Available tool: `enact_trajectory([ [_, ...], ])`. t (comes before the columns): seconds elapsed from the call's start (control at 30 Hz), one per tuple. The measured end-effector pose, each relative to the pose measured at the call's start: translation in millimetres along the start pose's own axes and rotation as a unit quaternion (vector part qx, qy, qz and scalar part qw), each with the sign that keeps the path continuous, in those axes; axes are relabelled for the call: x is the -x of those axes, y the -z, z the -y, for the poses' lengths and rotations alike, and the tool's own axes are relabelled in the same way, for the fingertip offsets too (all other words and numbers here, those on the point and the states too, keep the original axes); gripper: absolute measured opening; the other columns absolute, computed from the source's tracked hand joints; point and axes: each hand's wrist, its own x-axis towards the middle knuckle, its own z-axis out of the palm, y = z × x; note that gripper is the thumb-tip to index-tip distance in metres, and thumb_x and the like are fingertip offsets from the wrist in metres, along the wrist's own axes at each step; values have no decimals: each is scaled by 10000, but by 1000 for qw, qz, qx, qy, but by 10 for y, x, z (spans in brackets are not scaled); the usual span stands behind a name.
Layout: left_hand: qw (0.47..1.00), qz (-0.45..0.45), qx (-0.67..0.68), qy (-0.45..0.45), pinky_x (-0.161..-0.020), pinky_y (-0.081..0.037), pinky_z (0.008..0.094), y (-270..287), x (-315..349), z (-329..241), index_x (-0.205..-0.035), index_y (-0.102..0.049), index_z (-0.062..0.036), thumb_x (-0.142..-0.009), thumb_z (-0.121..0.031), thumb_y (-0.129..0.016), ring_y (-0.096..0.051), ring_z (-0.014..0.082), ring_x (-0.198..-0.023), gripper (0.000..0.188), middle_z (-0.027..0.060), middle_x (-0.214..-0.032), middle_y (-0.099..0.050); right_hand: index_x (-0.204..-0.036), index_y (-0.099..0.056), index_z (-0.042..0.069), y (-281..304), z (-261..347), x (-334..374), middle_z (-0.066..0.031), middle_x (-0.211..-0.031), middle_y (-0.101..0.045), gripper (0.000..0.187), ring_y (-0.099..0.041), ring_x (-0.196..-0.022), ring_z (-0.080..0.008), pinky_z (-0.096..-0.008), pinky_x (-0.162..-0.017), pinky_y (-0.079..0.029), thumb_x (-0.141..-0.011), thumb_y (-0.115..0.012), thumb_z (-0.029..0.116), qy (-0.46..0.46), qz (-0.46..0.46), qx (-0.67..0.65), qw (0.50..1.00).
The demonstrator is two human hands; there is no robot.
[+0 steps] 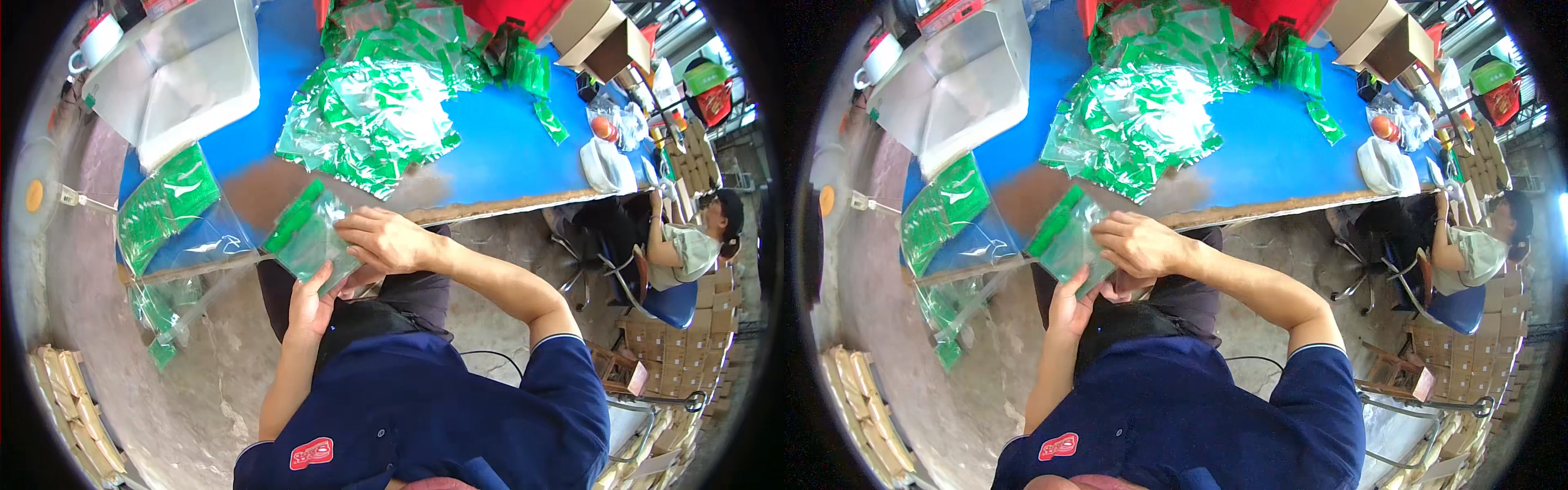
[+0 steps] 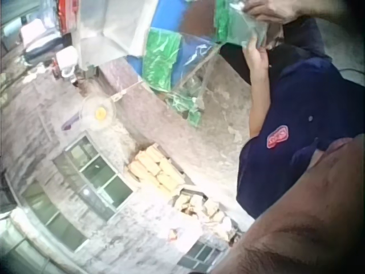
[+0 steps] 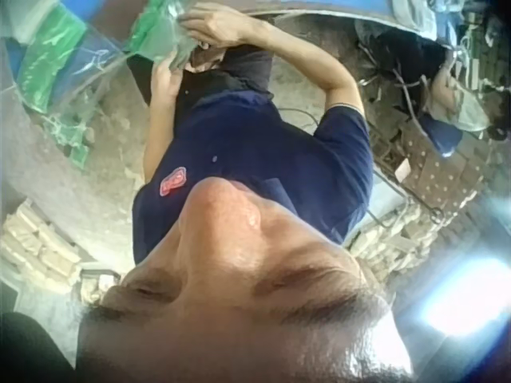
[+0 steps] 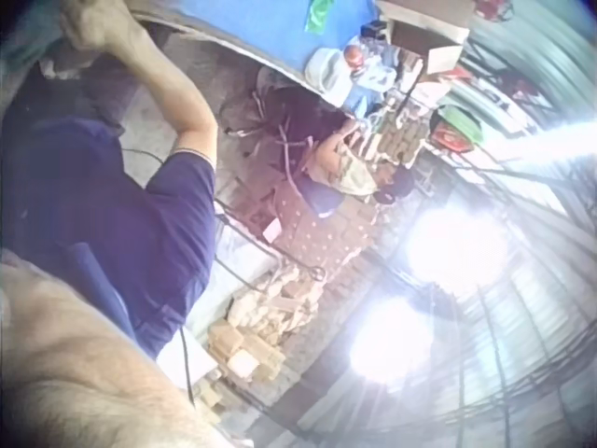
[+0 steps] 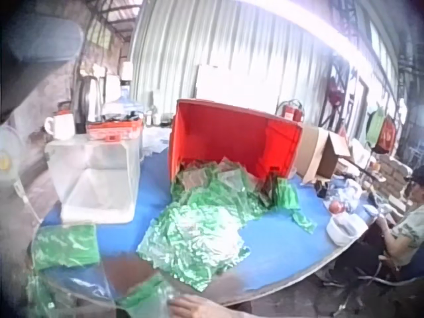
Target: The person sorts small green plastic bags by hand, placing them into a larger clear plastic bag.
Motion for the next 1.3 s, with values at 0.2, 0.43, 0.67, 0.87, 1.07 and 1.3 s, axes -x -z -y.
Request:
enact_trajectory([
  [0.2,998,32,-52,15,-1010,-526,400,-79,89,-127,-1348,-519,-34,-936,-95,-684,-613,231,-1189,448,91,-1284,-614,-1269,-625,19,750,-1036,95,-218,-1338,-582,427,-447,-1337,-425,-558,-1120,-321,-986,-515,318,-260,-92,198,941],
  [0.43,997,79,16,6,-900,-581,403,-67,156,36,-1350,-524,-10,-943,-130,-688,-645,278,-1167,455,135,-1294,-638,-1131,-657,2,-58,-146,-91,-173,-1016,-594,323,-588,-1014,-374,-476,-877,-489,-845,-616,145,-115,-81,68,988],
  [0.67,996,25,79,22,-1027,-513,443,-65,117,17,-1334,-523,-19,-984,-161,-643,-643,308,-1166,397,134,-1276,-632,-1219,-632,10,424,-825,32,-250,-1229,-596,428,-506,-1254,-444,-515,-1108,-374,-906,-624,302,-199,-206,242,927],
  [0.87,996,72,45,-4,-905,-578,420,-42,211,41,-1303,-541,-35,-949,-92,-675,-659,256,-1108,382,96,-1218,-648,-1170,-645,26,181,-301,78,-185,-1115,-580,388,-537,-1095,-378,-528,-1016,-405,-861,-624,261,-151,-24,126,980],
  [1.07,997,19,63,38,-849,-551,390,55,-13,159,-1248,-582,-66,-953,-101,-683,-631,200,-1069,314,51,-1159,-658,-1183,-639,-15,236,-318,-251,-211,-1124,-618,416,-602,-1076,-380,-476,-946,-481,-859,-718,233,-161,-105,30,981],
  [1.3,994,105,16,-12,-1086,-471,463,123,181,-51,-1369,-501,-32,-922,-86,-696,-594,279,-1226,490,98,-1316,-603,-1320,-562,-13,285,-788,-27,-250,-1369,-545,793,-469,-1330,-422,-539,-1136,-341,-831,-694,598,-147,-74,232,959],
])
